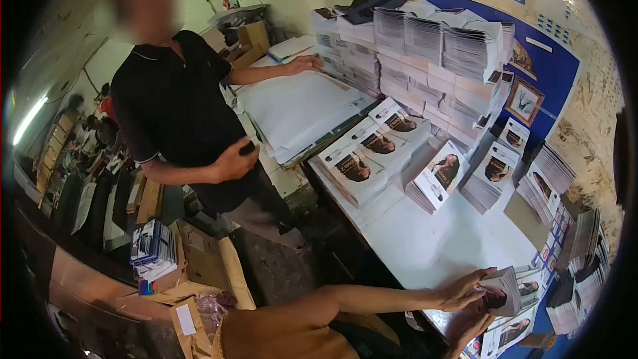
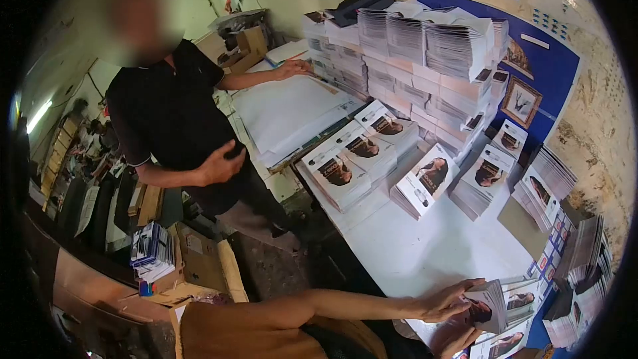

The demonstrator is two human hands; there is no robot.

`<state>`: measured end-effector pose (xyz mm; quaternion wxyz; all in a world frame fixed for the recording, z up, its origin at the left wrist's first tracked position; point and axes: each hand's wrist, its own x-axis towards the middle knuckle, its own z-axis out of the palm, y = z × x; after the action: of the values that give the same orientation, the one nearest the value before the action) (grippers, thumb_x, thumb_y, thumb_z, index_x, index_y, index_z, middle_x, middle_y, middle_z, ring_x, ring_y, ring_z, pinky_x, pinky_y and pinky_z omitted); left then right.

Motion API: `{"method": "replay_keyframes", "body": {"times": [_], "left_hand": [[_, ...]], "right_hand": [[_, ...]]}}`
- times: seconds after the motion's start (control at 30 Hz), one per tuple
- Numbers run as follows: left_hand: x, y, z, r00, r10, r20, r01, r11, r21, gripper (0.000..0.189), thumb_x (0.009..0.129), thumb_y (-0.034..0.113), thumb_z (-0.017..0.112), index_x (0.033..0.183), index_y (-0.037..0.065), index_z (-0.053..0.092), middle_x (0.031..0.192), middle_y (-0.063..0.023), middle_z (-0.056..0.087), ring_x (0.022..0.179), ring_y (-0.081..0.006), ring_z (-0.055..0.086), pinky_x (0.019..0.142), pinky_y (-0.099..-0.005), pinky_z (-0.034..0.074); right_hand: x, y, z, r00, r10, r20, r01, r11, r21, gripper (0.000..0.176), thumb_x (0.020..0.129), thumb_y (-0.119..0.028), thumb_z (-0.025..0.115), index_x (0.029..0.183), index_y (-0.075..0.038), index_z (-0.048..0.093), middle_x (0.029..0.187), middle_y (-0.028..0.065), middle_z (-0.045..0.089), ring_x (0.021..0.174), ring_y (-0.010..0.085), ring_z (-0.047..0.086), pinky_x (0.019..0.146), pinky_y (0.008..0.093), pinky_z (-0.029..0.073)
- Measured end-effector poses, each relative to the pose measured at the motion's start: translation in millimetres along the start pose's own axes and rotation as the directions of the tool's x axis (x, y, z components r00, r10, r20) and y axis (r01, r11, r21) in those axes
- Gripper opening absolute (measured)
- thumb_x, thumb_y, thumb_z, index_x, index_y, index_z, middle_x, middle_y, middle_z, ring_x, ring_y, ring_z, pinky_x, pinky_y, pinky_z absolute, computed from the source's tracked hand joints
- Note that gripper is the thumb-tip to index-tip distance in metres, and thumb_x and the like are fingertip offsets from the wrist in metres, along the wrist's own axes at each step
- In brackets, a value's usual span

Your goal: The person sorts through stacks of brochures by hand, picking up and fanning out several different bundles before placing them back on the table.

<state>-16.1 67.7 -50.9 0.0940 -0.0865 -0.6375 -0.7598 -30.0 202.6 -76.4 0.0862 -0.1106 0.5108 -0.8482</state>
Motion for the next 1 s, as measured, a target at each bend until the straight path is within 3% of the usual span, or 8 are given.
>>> {"method": "replay_keyframes", "body": {"times": [0.17, 0.27, 0.37, 0.5, 0.53, 0.63, 0.7, 1.0], "left_hand": [[-5.7, 7.8, -4.1, 1.0, 0.0, -0.019, 0.005, 0.965, 0.264, 0.04, 0.098, 0.016, 0.043, 0.132, -0.001, 0.032, 0.127, -0.022, 0.043, 0.114, -0.0325, 0.047, 0.091, -0.0386, 0.04], [-3.1, -40.9, 1.9, 0.975, 0.217, -0.046, -0.184, 0.905, 0.384, 0.041, 0.098, 0.02, 0.044, 0.132, 0.001, 0.031, 0.12, -0.0185, 0.043, 0.109, -0.0329, 0.046, 0.096, -0.0384, 0.035], [-8.5, -19.8, -0.2, 0.989, 0.148, -0.028, -0.118, 0.88, 0.46, 0.039, 0.096, 0.016, 0.044, 0.129, 0.0, 0.032, 0.117, -0.0189, 0.042, 0.106, -0.0358, 0.044, 0.095, -0.0394, 0.033], [2.7, 10.2, -9.7, 0.976, 0.214, -0.046, -0.174, 0.885, 0.433, 0.057, 0.091, 0.033, 0.05, 0.129, -0.002, 0.027, 0.121, -0.0192, 0.038, 0.114, -0.0322, 0.038, 0.1, -0.0399, 0.03], [16.7, 34.1, -19.5, 0.914, 0.385, -0.131, -0.309, 0.867, 0.392, 0.065, 0.087, 0.038, 0.053, 0.131, -0.001, 0.025, 0.123, -0.0185, 0.037, 0.116, -0.0294, 0.036, 0.102, -0.04, 0.028], [59.5, 114.8, -72.4, 0.779, 0.517, -0.355, -0.418, 0.85, 0.321, 0.088, 0.085, 0.016, 0.062, 0.148, 0.006, 0.002, 0.091, -0.0066, 0.047, 0.084, -0.0162, 0.046, 0.076, -0.032, 0.04], [89.9, 130.4, -120.0, 0.756, 0.485, -0.439, -0.402, 0.874, 0.274, 0.087, 0.086, -0.003, 0.054, 0.15, 0.01, -0.004, 0.081, -0.0033, 0.048, 0.074, -0.0093, 0.046, 0.07, -0.0223, 0.039], [104.9, 141.3, -170.3, 0.753, 0.393, -0.528, -0.145, 0.881, 0.45, 0.091, 0.08, -0.006, 0.054, 0.149, 0.005, -0.003, 0.069, -0.0015, 0.047, 0.065, -0.0077, 0.045, 0.062, -0.0212, 0.04]], "right_hand": [[4.5, 8.2, -3.6, 1.0, -0.009, -0.018, 0.008, 0.998, -0.07, 0.041, 0.099, -0.024, 0.041, 0.133, 0.0, 0.039, 0.132, 0.0159, 0.045, 0.112, 0.0278, 0.047, 0.098, 0.0368, 0.036], [6.4, 10.9, -6.8, 0.999, -0.018, -0.04, 0.013, 0.994, -0.109, 0.041, 0.1, -0.023, 0.041, 0.134, 0.0, 0.038, 0.132, 0.016, 0.044, 0.113, 0.0279, 0.047, 0.099, 0.0367, 0.036], [8.3, 18.4, -14.8, 0.996, -0.03, -0.081, 0.016, 0.987, -0.162, 0.042, 0.1, -0.023, 0.041, 0.134, 0.0, 0.038, 0.133, 0.0161, 0.044, 0.113, 0.0279, 0.047, 0.099, 0.0367, 0.035], [11.6, 29.8, -41.0, 0.979, -0.109, -0.17, 0.055, 0.954, -0.296, 0.042, 0.1, -0.023, 0.041, 0.134, 0.0, 0.038, 0.133, 0.0163, 0.044, 0.113, 0.028, 0.047, 0.099, 0.0366, 0.035], [10.7, 29.5, -45.5, 0.973, -0.125, -0.192, 0.057, 0.944, -0.324, 0.042, 0.1, -0.023, 0.041, 0.135, 0.0, 0.038, 0.133, 0.0163, 0.043, 0.113, 0.028, 0.046, 0.099, 0.0366, 0.035], [14.6, 34.4, -59.1, 0.961, -0.142, -0.239, 0.044, 0.926, -0.376, 0.042, 0.1, -0.023, 0.041, 0.135, 0.0, 0.037, 0.134, 0.0165, 0.043, 0.114, 0.028, 0.046, 0.1, 0.0365, 0.035], [16.6, 36.8, -65.0, 0.957, -0.145, -0.253, 0.031, 0.913, -0.407, 0.042, 0.1, -0.023, 0.041, 0.135, 0.0, 0.037, 0.134, 0.0165, 0.043, 0.114, 0.028, 0.046, 0.1, 0.0365, 0.035], [19.9, 48.2, -80.2, 0.957, -0.135, -0.257, 0.003, 0.89, -0.457, 0.043, 0.1, -0.022, 0.041, 0.136, 0.0, 0.036, 0.135, 0.0169, 0.042, 0.115, 0.0282, 0.046, 0.101, 0.0364, 0.034]]}}
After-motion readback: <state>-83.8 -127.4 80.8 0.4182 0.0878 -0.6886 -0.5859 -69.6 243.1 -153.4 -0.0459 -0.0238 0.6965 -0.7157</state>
